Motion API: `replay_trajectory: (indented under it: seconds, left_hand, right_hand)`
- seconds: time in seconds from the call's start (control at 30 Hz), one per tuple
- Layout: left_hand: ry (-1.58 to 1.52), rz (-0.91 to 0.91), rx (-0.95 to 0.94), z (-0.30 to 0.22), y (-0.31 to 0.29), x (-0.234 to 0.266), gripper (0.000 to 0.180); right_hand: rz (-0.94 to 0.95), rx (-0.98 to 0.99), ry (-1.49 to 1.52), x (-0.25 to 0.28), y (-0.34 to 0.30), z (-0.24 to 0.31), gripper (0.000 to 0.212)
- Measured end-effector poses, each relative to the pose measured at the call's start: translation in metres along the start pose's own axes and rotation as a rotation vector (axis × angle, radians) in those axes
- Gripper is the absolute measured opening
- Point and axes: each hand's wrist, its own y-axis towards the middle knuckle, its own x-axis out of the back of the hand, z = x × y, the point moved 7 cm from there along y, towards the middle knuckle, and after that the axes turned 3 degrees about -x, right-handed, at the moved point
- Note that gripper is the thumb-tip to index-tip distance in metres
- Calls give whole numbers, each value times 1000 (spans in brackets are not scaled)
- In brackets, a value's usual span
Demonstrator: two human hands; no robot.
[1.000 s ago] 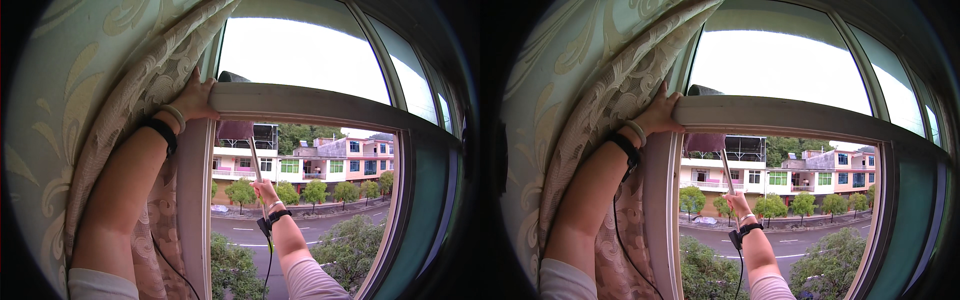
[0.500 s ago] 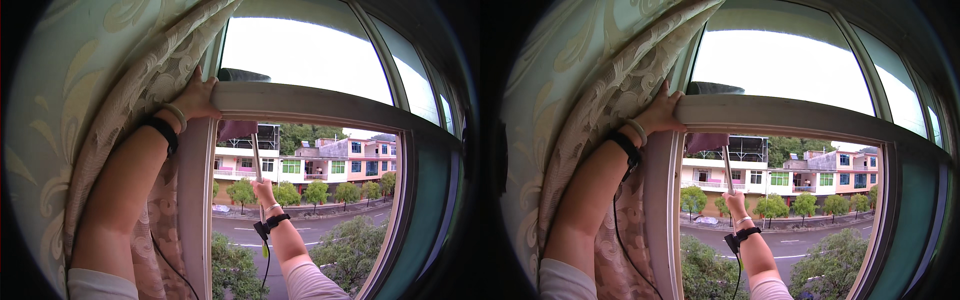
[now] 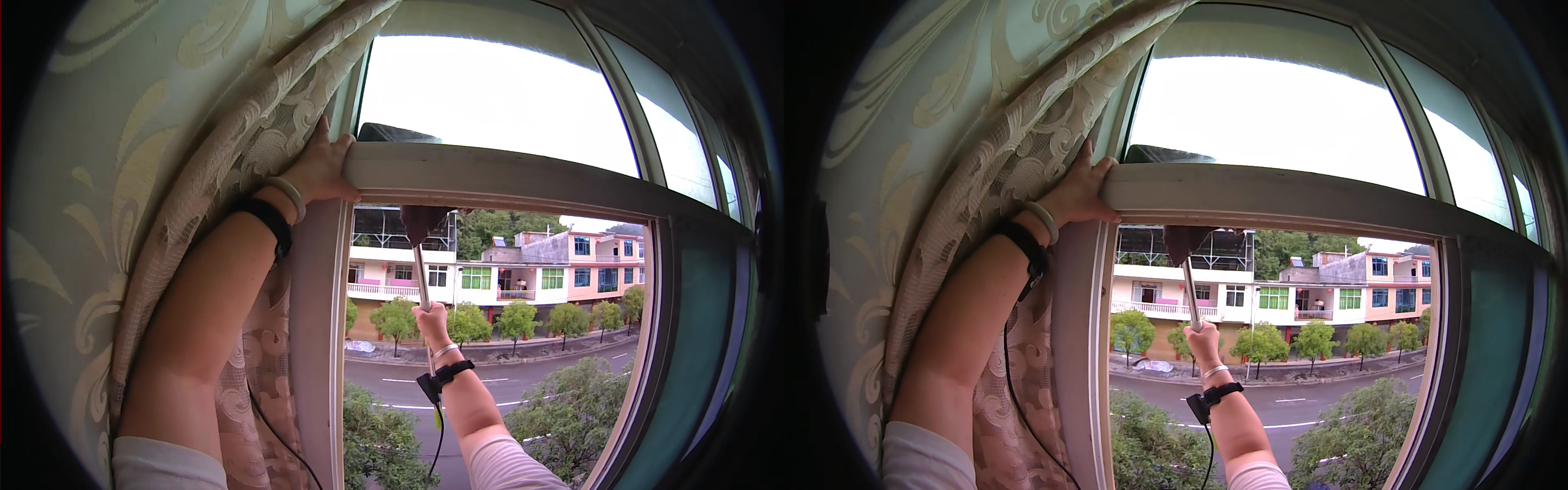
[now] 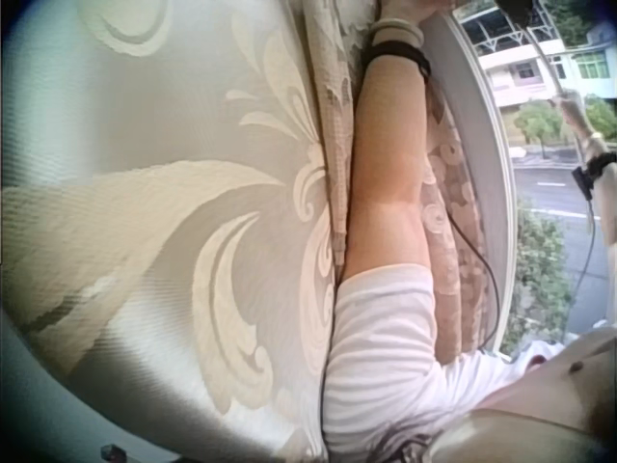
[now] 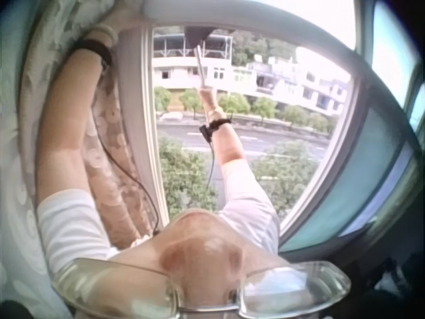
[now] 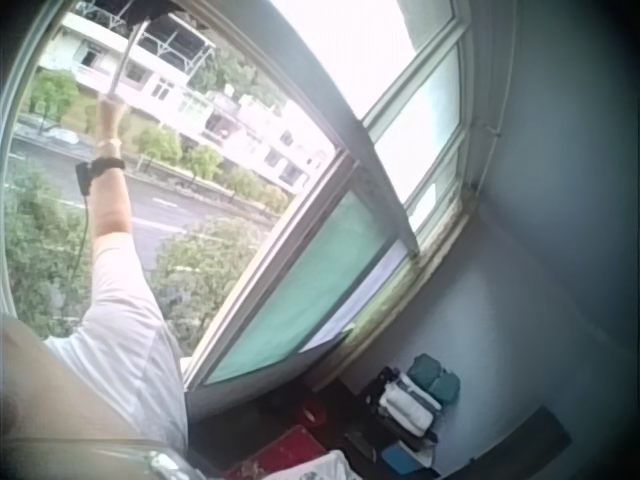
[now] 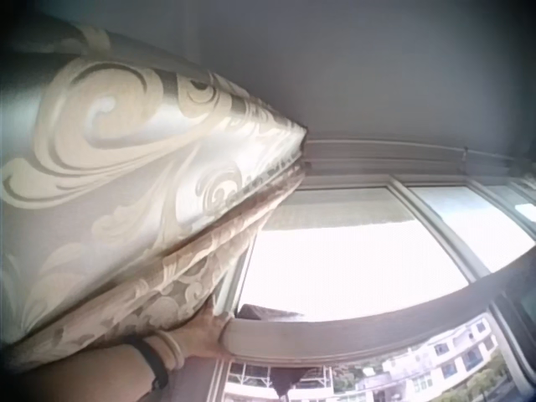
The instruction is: The person wraps a cloth around a squeegee and uses the tool to wipe the upper and lower panes of a window.
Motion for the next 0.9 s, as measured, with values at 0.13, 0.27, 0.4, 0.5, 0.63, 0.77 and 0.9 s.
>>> replay_trajectory:
  seconds: [0.13,0.27,0.4,0.5,0.63,0.77,0.9]
  left_hand:
    - [4,-11,3,3,0,-1,102]
    - [-46,-22,-25,3,3,-5,101]
    - [-18,-21,-24,5,-1,-3,103]
    - [7,-15,8,3,-2,-2,103]
    - [5,-3,21,-3,1,0,103]
    - [-58,-6,0,10,-4,-2,103]
    - [-7,4,-17,1,2,-3,105]
  right_hand:
    - [-140,138,-177,12,-1,11,14]
    - [-105,24,58,28,6,-7,17]
    - [-79,-13,76,5,-7,-2,19]
    - [-127,53,-74,6,-17,13,18]
    - [-251,160,-268,33,-9,22,21]
    - [-148,-9,-139,33,-6,22,18]
    - [-72,22,47,11,-15,11,20]
